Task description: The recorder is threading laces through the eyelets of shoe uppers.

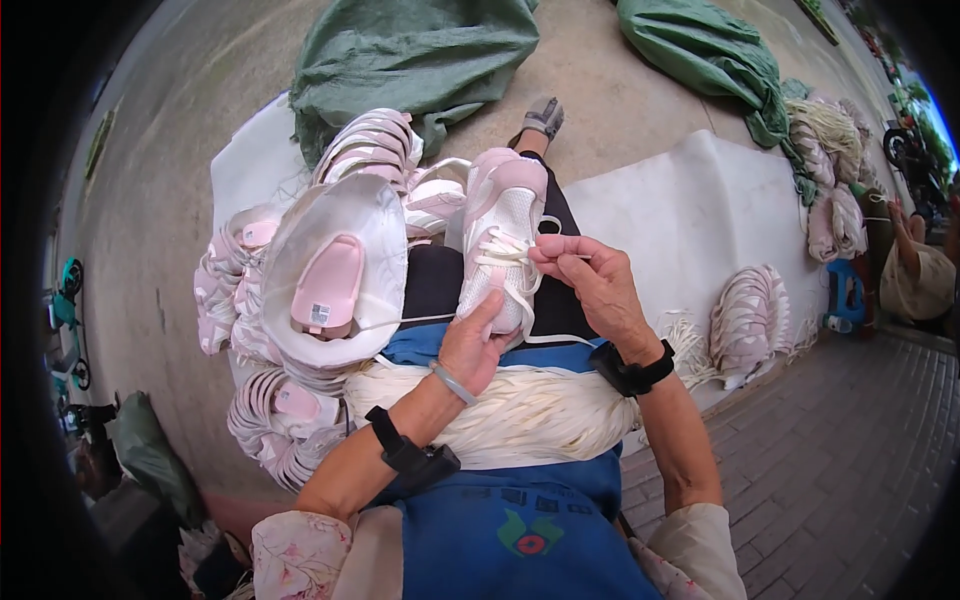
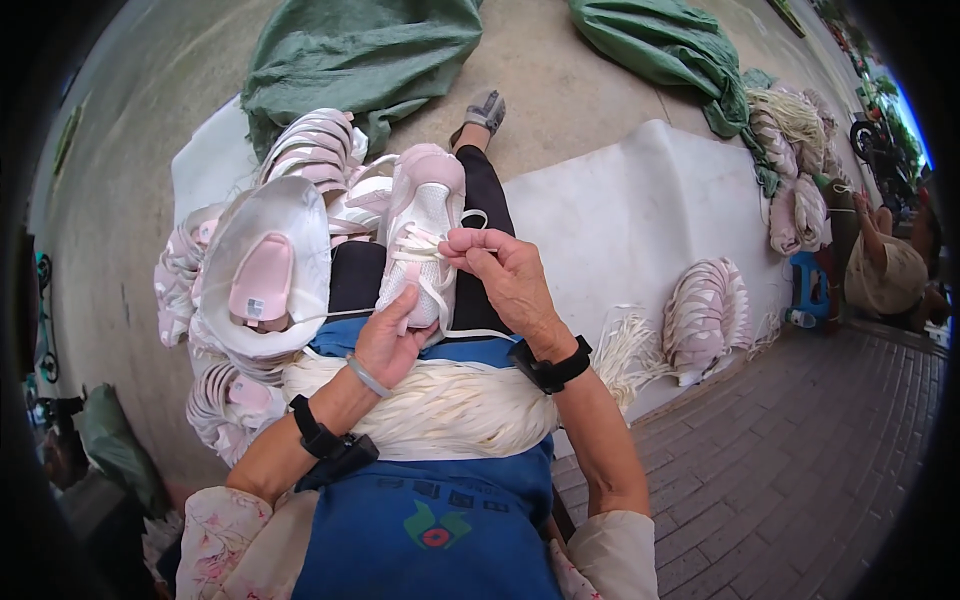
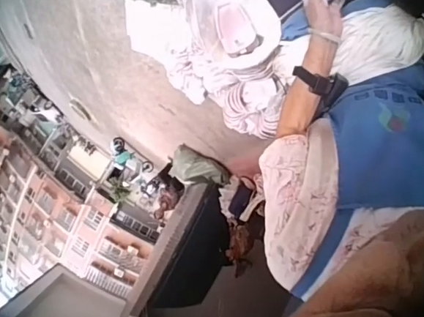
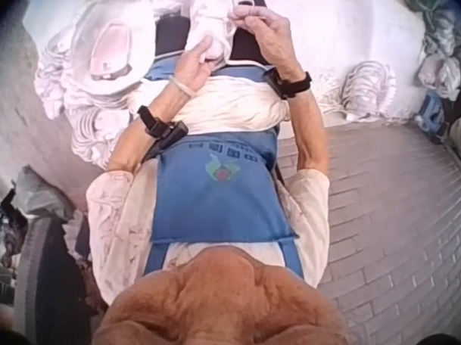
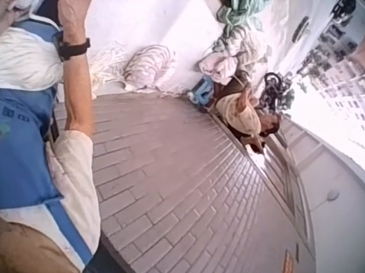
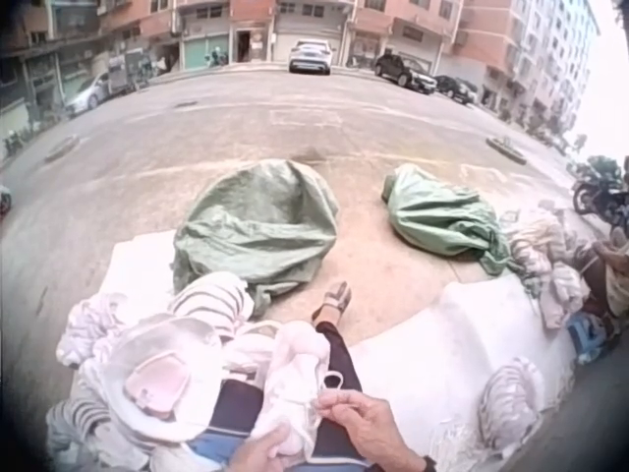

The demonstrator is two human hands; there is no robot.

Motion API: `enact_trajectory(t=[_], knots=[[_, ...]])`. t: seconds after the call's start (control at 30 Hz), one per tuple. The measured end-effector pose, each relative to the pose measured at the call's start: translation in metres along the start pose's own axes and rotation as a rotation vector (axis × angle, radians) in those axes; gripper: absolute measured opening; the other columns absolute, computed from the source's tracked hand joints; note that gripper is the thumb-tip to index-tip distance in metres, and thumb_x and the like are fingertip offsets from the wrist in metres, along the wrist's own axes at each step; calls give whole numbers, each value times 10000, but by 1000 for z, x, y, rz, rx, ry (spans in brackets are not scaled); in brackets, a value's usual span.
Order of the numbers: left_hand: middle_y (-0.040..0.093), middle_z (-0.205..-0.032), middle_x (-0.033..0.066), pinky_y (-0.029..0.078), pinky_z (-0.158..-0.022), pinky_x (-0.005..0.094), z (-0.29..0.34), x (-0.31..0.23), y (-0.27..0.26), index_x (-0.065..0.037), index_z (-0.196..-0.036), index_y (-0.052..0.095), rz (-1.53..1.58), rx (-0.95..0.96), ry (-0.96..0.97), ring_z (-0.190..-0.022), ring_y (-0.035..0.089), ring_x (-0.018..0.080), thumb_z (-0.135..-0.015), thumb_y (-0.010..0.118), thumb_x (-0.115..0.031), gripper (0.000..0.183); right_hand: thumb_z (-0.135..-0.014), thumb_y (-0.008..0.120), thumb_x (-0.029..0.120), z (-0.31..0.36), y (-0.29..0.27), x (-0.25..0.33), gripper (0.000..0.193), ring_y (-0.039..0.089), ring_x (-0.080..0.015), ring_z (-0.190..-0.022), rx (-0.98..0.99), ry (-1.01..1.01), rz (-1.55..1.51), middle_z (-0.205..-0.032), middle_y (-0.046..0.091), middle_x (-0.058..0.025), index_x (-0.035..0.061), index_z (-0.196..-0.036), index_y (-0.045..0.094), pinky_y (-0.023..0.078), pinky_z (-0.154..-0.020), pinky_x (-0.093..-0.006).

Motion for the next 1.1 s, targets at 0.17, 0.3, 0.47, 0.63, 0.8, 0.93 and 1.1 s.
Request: enact_trajectory(t=[0.17, 0.3, 0.47, 0.63, 0.8, 0.93, 1.1], knots=[[537, -1167, 42, 400, -920, 334, 3, -2, 0, -92, -1235, 457, -40, 29, 37, -1085, 503, 153, -887, 564, -223, 387, -916, 447, 51, 4, 18, 34, 243, 628, -197, -896, 34, -1, -103, -964, 622, -178, -90, -1087, 546, 523, -811, -281], [530, -1162, 45, 407, -921, 329, 3, -2, -1, -87, -1244, 440, -50, 64, 16, -1074, 507, 153, -899, 543, -235, 390, -916, 450, 50, 18, 29, 72, 258, 648, -214, -821, 128, -43, -32, -956, 620, -200, -103, -1108, 528, 555, -723, -291], [533, -1153, 48, 405, -922, 333, 2, -3, -1, -81, -1246, 433, -9, 112, -7, -1064, 511, 153, -896, 544, -219, 392, -907, 476, 67, 11, 24, 60, 179, 653, -189, -764, 94, 88, -14, -857, 633, -158, -86, -955, 556, 557, -667, -270], [531, -1156, 54, 402, -924, 347, 1, -10, 1, -78, -1247, 426, 106, 111, -64, -1066, 509, 170, -895, 531, -276, 417, -905, 469, 75, 11, 31, 13, 162, 635, -141, -731, 38, -1, 596, -750, 619, -114, -58, -959, 545, 506, -650, -259], [524, -1160, 53, 403, -922, 347, -3, -7, 6, -87, -1241, 429, 155, 62, -39, -1074, 503, 172, -897, 524, -309, 420, -879, 489, 50, 10, 32, 6, 149, 610, -190, -675, 45, -91, 631, -776, 583, -126, -55, -959, 559, 483, -633, -283], [527, -1143, 50, 413, -911, 337, -5, -6, 3, -88, -1223, 440, 162, 60, -32, -1057, 509, 168, -896, 528, -313, 406, -818, 531, 5, 8, 28, 4, 132, 580, -219, -657, 70, -280, 743, -762, 540, -128, -43, -931, 580, 474, -618, -307], [531, -1128, 49, 424, -905, 332, -5, -5, 2, -88, -1209, 446, 177, 46, -46, -1035, 520, 166, -894, 533, -300, 390, -800, 552, -12, 8, 30, 0, 129, 593, -199, -679, 95, -280, 909, -733, 544, -117, -27, -919, 601, 480, -603, -293]])
Point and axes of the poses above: each hand's wrist, its own z-axis away from the middle knuckle, its own y-axis out of the palm, x = y × z, the point moved 1 cm from there along -z, towards the middle knuckle
